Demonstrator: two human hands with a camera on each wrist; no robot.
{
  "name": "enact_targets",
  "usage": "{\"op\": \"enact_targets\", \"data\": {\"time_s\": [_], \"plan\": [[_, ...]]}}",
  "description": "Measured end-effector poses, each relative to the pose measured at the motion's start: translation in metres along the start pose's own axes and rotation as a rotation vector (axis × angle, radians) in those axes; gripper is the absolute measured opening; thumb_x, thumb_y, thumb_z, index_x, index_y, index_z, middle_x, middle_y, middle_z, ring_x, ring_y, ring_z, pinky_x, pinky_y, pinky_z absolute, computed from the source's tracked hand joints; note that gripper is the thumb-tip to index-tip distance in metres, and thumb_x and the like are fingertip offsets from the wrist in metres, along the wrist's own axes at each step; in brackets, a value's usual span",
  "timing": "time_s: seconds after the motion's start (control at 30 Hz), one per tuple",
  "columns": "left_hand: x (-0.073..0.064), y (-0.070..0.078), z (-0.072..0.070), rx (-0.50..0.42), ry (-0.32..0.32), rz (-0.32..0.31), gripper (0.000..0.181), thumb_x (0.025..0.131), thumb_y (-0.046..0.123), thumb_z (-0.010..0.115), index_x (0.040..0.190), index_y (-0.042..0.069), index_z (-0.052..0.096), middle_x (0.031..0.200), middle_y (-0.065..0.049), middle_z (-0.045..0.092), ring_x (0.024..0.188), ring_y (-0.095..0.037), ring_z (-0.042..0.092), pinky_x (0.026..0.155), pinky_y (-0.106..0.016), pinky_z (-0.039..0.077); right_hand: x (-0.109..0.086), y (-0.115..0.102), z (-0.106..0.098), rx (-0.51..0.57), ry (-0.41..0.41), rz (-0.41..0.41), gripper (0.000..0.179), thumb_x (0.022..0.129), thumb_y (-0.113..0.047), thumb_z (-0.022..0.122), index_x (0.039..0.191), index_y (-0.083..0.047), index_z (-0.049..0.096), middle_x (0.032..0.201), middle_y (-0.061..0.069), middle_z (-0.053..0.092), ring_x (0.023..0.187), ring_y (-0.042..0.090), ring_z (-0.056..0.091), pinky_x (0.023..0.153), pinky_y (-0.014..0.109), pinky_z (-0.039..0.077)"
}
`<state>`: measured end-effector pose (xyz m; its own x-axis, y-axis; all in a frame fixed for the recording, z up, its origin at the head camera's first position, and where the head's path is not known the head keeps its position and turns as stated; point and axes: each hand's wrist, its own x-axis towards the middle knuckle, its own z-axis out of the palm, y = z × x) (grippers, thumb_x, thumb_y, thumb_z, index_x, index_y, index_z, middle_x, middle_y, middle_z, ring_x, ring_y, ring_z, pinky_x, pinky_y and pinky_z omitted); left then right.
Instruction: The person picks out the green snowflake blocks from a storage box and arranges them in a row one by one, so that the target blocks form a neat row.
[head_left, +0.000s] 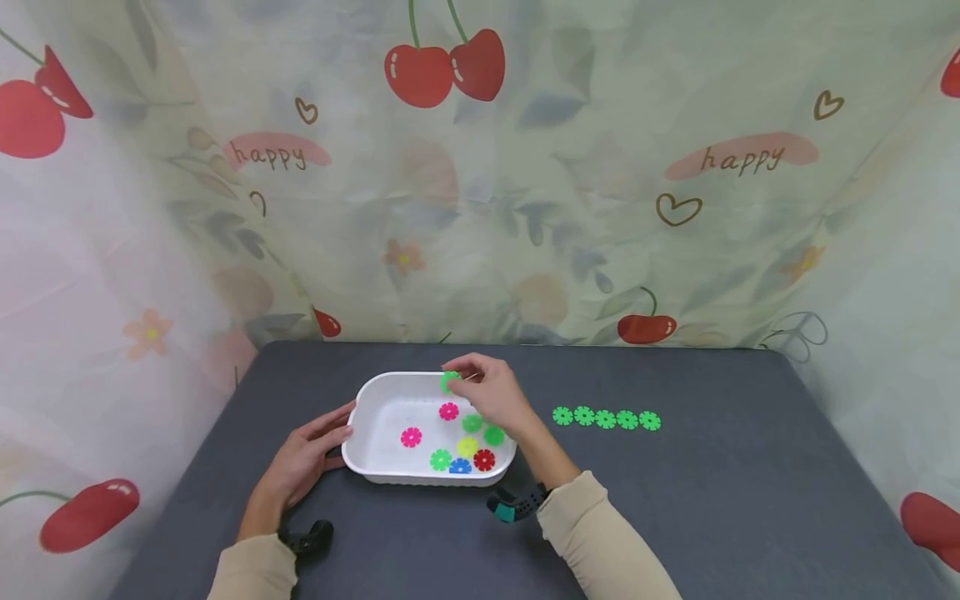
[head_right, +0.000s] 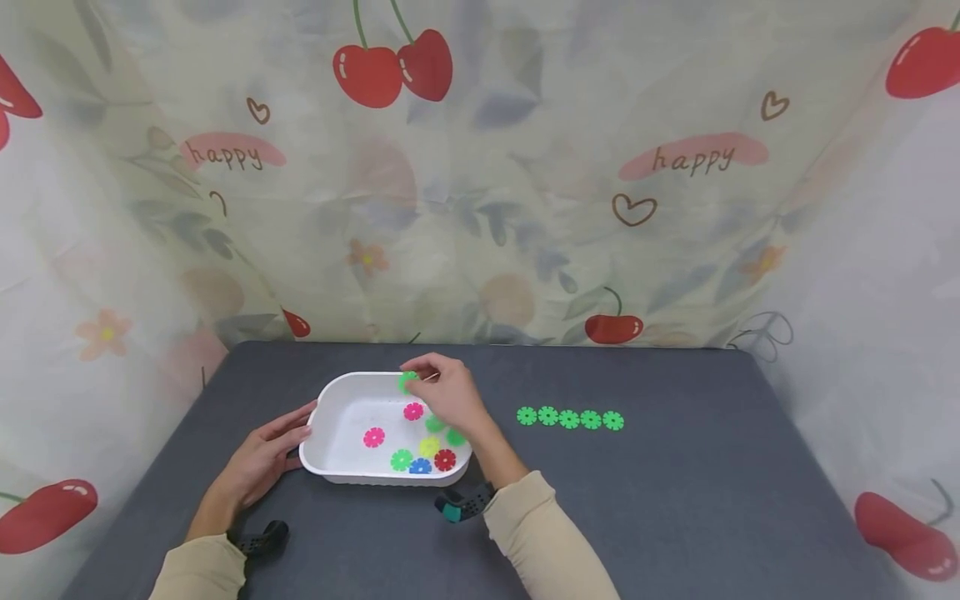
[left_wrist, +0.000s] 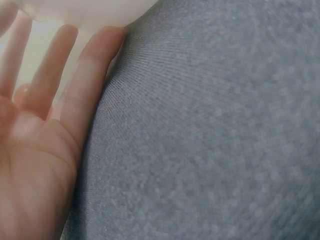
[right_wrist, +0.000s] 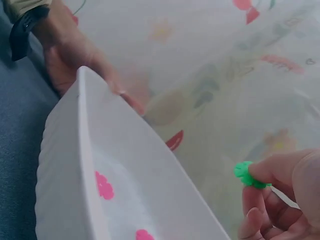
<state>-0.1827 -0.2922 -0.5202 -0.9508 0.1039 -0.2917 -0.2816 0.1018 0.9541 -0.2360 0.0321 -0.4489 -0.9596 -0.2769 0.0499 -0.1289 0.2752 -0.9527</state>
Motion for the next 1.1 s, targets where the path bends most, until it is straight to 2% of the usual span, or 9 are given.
{"op": "enact_targets", "data": {"time_s": [0.13, 0.33, 0.43, 0.57, 0.77, 0.93, 1.1], "plan": [[-0.001, 0.000, 0.000, -0.003, -0.005, 0.004, 0.069, 0.098, 0.033, 0.069, 0.159, 0.019, 0.039, 0.162, -0.008, 0.042, 0.117, 0.000, 0.062, 0.099, -0.039, 0.058, -0.003, 0.000, -0.008, 0.058, 0.024, 0.009, 0.021, 0.093, -0.021, 0.076, 0.113, -0.019, 0.076, 0.100, 0.004, 0.068, 0.086, 0.020, 0.059, 0.070, 0.029, 0.050], [-0.001, -0.001, -0.001, -0.013, -0.010, 0.010, 0.069, 0.098, 0.031, 0.069, 0.159, 0.018, 0.038, 0.160, -0.008, 0.043, 0.116, -0.001, 0.063, 0.097, -0.038, 0.059, -0.010, 0.003, -0.022, 0.085, 0.057, 0.015, 0.021, 0.093, -0.021, 0.075, 0.114, -0.018, 0.076, 0.103, 0.005, 0.068, 0.085, 0.019, 0.058, 0.069, 0.037, 0.055], [-0.001, -0.001, -0.002, -0.017, -0.012, 0.013, 0.069, 0.098, 0.031, 0.069, 0.159, 0.018, 0.038, 0.160, -0.007, 0.044, 0.116, -0.001, 0.063, 0.097, -0.037, 0.059, -0.012, 0.007, -0.030, 0.088, 0.074, 0.033, 0.024, 0.093, -0.021, 0.075, 0.116, -0.016, 0.075, 0.105, 0.006, 0.068, 0.087, 0.020, 0.058, 0.068, 0.034, 0.054], [-0.001, -0.002, -0.002, -0.020, -0.017, 0.019, 0.069, 0.098, 0.030, 0.069, 0.159, 0.017, 0.038, 0.158, -0.004, 0.046, 0.117, -0.001, 0.063, 0.097, -0.037, 0.059, -0.016, 0.013, -0.041, 0.094, 0.100, 0.059, 0.027, 0.092, -0.021, 0.076, 0.118, -0.015, 0.075, 0.107, 0.006, 0.068, 0.090, 0.021, 0.058, 0.069, 0.032, 0.053], [-0.002, -0.003, -0.004, -0.024, -0.019, 0.021, 0.069, 0.099, 0.031, 0.069, 0.159, 0.017, 0.038, 0.156, -0.001, 0.048, 0.116, -0.002, 0.063, 0.096, -0.037, 0.059, -0.023, 0.021, -0.057, 0.101, 0.134, 0.066, 0.029, 0.092, -0.021, 0.076, 0.120, -0.012, 0.074, 0.108, 0.007, 0.069, 0.092, 0.023, 0.060, 0.076, 0.041, 0.056], [-0.002, -0.004, -0.004, -0.022, -0.021, 0.023, 0.069, 0.099, 0.030, 0.069, 0.159, 0.017, 0.038, 0.153, 0.003, 0.051, 0.117, -0.001, 0.063, 0.097, -0.037, 0.059, -0.029, 0.031, -0.071, 0.116, 0.159, 0.074, 0.030, 0.091, -0.022, 0.077, 0.119, -0.012, 0.074, 0.103, 0.003, 0.070, 0.093, 0.031, 0.063, 0.072, 0.034, 0.054], [0.000, -0.003, -0.002, -0.019, -0.019, 0.030, 0.069, 0.098, 0.031, 0.069, 0.158, 0.017, 0.039, 0.154, 0.003, 0.051, 0.117, 0.000, 0.063, 0.098, -0.038, 0.058, -0.036, 0.043, -0.088, 0.104, 0.192, 0.101, 0.029, 0.091, -0.022, 0.077, 0.119, -0.012, 0.074, 0.101, 0.004, 0.069, 0.087, 0.025, 0.063, 0.070, 0.031, 0.054]]}}
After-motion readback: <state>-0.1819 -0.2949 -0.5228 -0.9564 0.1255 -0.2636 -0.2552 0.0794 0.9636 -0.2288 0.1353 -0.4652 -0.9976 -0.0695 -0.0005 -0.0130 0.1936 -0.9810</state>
